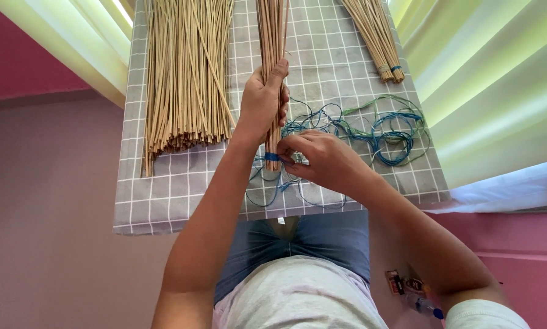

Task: Organizing and bundling thin wooden sticks using string on a table.

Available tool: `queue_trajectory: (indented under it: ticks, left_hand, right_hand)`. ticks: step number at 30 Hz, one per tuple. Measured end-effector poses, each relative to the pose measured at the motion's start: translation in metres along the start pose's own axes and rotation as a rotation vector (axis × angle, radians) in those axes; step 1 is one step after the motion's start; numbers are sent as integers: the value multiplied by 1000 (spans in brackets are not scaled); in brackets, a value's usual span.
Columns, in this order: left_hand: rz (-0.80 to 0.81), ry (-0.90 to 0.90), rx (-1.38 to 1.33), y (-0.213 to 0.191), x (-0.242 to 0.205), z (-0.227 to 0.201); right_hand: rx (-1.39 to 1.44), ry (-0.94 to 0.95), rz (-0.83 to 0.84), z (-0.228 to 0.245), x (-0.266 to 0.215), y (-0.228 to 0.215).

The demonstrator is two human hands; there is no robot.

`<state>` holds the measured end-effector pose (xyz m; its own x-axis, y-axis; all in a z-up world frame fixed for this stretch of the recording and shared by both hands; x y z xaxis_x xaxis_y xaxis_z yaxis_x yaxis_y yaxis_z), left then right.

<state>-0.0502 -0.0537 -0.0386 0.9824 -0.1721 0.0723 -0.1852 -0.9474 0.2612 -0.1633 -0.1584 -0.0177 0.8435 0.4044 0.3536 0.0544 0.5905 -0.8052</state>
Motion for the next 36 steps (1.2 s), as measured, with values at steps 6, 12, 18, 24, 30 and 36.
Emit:
queue_trajectory:
  ticks: [6, 12, 18, 24, 30, 36]
  left_hand:
    - [-70, 113, -25, -4, 6, 8]
    - [-45, 110, -24, -2, 8, 13]
    - [-20, 112, -7, 3, 11, 23]
    - [-21, 67, -95, 3, 10, 19]
    - [-21, -31, -197, -4, 14, 23]
    - [-88, -20, -147, -12, 23, 28]
  right_hand:
    - [111, -13, 54, -8, 2, -1]
    - [78, -38, 43, -11, 2, 1]
    - [-72, -137, 26, -13, -1, 8]
    - [15, -121, -79, -12, -2, 4]
    - [163, 16, -259, -36, -14, 16]
    - [233, 73, -251, -17, -10, -6]
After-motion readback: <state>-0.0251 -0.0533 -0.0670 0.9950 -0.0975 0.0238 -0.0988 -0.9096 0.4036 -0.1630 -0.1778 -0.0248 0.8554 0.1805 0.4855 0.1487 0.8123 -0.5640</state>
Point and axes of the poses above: each hand's wrist, its own x-axis towards the middle knuckle, its own y-axis out of the palm, z = x × y, the point moved 5 cm from there along x, towards the middle knuckle, and after that the axes turned 10 degrees about y, right-handed, at the moved point
